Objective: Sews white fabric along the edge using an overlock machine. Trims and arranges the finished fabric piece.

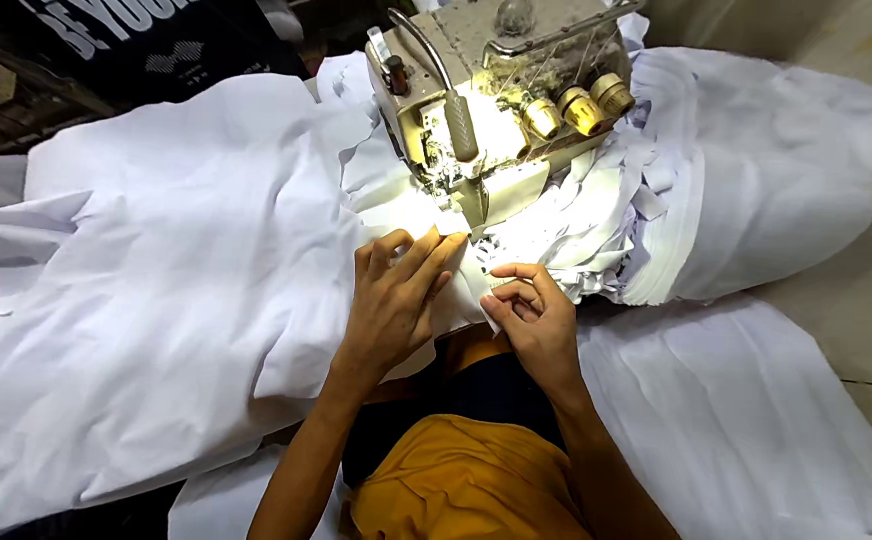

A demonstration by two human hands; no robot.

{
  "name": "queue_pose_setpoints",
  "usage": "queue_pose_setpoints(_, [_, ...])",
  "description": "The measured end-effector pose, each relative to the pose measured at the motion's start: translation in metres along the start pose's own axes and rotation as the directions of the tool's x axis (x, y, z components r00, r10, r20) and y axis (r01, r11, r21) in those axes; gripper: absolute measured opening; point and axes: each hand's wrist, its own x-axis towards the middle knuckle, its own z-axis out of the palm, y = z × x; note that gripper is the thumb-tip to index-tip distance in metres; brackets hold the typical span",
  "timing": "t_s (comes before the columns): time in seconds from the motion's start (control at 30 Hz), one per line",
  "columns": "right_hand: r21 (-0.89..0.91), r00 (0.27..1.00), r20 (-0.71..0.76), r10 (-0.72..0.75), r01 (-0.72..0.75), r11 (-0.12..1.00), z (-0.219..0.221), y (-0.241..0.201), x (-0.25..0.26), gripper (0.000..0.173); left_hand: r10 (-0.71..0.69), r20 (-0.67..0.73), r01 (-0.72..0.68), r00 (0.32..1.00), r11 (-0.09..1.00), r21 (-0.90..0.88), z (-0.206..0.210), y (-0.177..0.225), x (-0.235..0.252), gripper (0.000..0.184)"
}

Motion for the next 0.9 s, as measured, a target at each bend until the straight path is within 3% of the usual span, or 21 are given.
queue_pose_setpoints(0.1, [-0.031, 0.998, 0.057, 0.032, -0.030, 0.999, 0.001, -0.002, 0.000, 0.033, -0.056, 0.007, 0.056, 0.998, 0.998, -0.016, -0.004, -0.001, -0.006, 0.043])
queue_pose_setpoints(0.3, [0.000, 0.992, 0.104, 0.067, -0.068, 0.998, 0.004, -0.003, -0.004, 0.015, -0.136, 0.010, 0.136, 0.991, 0.990, 0.025, -0.005, -0.006, -0.008, 0.048])
queue_pose_setpoints(0.53, [0.072, 0.997, 0.066, 0.036, -0.040, 0.997, 0.003, -0.008, -0.011, 0.013, -0.134, 0.033, 0.128, 0.990, 0.980, 0.152, 0.000, -0.003, -0.003, 0.052])
queue_pose_setpoints(0.9, [0.029, 1.000, 0.013, 0.025, -0.026, 0.999, 0.000, -0.001, -0.006, 0.013, -0.232, 0.018, 0.231, 0.972, 0.971, 0.062, 0.003, 0.010, 0.011, 0.053])
